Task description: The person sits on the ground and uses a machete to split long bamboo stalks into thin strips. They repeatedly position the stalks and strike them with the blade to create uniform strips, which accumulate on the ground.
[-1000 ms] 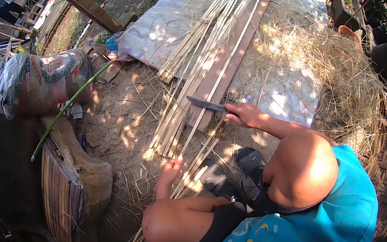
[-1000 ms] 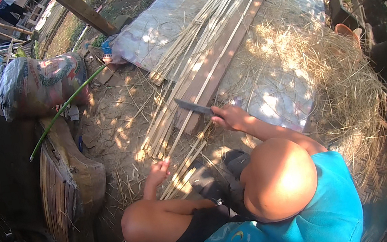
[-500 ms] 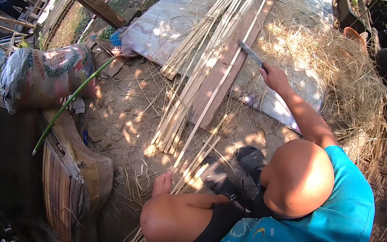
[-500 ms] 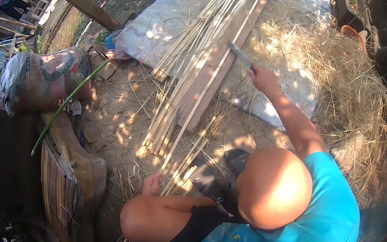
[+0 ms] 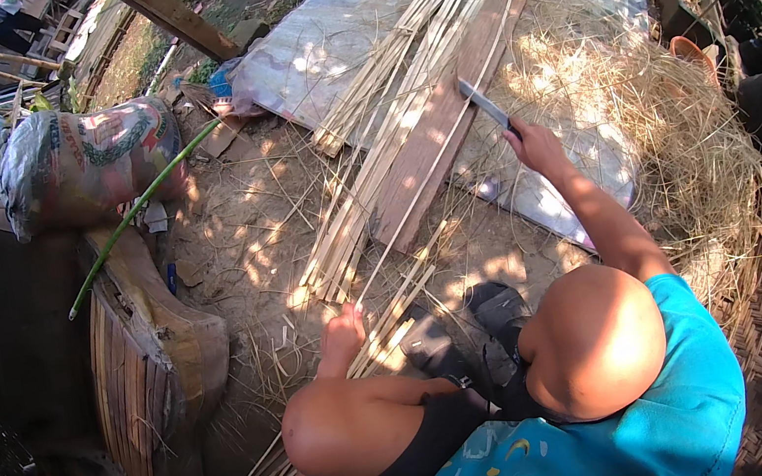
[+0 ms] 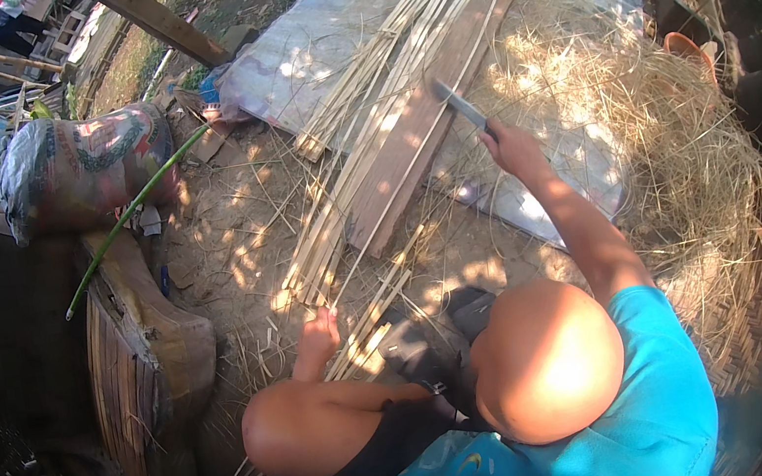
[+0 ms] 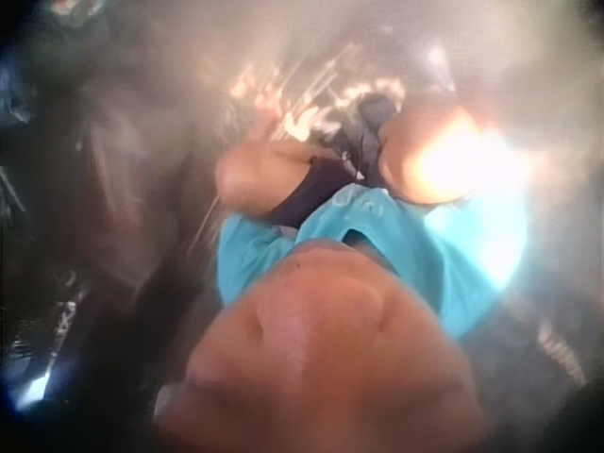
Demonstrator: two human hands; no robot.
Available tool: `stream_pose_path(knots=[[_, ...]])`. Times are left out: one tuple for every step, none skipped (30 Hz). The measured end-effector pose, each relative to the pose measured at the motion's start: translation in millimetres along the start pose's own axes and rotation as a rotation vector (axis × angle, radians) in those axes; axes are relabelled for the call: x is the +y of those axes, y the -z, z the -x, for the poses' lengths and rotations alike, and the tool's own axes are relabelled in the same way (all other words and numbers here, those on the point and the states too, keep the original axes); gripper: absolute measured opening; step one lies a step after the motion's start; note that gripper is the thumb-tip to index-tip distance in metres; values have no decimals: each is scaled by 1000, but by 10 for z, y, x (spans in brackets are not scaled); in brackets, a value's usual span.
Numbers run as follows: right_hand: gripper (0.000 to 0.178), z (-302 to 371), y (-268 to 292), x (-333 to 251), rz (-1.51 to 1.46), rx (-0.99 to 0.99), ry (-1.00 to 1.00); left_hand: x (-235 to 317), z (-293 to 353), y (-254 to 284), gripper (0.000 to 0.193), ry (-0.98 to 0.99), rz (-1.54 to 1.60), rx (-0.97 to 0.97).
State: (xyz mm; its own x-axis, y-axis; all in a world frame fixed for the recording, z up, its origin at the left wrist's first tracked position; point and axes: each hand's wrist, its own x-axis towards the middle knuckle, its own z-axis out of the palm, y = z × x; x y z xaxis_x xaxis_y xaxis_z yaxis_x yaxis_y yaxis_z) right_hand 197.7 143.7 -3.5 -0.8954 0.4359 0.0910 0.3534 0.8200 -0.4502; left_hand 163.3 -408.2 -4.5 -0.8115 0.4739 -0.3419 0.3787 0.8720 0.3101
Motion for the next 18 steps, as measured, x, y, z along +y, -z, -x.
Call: stream_pose_path(knots=[[31,-147,110,197,104,93,-28,-113,50,-44,26,-39,7,28],[31,-209,85,129,84,116,-33,-178,67,-82,27,-60,19,83],[31,-198,46,48,67,139,-38,-228,-2,-123,28,-84,31,138],[32,-23,-68,-163,-26,20,-10,-328,9,-184,33,-249,49,228],[33,184,-164,-502,-115,-98,15,-303,-39,-127,35,-158,135,115],[38,557,-193,-924,-148,-292,91,-173,-127,-29,36,-73,230,-3],[43,945,-426,-1215,-189,-451,338,-142,-35,15,38,40,312,-122],[42,989,-463,-1226,-181,-409,313,-105,11,30,41,-14,336,-3],[42,974,-500,-1214,-175,-370,288,-100,141,70,44,14,422,13],[42,860,-398,-1035,-134,-300,239,-64,206,89,45,34,372,-5],[42,627,-344,-880,-111,-231,216,-125,349,92,47,75,311,0],[38,188,-185,-459,-31,-107,173,-201,459,98,48,105,320,-42],[34,-113,-27,-39,45,8,105,-359,611,106,49,134,320,-107],[34,-216,77,-24,118,-25,186,-563,754,135,50,184,319,-170],[35,-229,35,-153,98,-47,150,-697,721,164,51,205,353,-176],[36,-241,-11,-291,96,-75,125,-740,684,110,52,226,409,-179],[37,-219,-76,-379,97,-107,105,-725,688,14,53,251,472,-184],[39,-210,-136,-333,74,-168,262,-637,663,-75,54,240,472,-152]])
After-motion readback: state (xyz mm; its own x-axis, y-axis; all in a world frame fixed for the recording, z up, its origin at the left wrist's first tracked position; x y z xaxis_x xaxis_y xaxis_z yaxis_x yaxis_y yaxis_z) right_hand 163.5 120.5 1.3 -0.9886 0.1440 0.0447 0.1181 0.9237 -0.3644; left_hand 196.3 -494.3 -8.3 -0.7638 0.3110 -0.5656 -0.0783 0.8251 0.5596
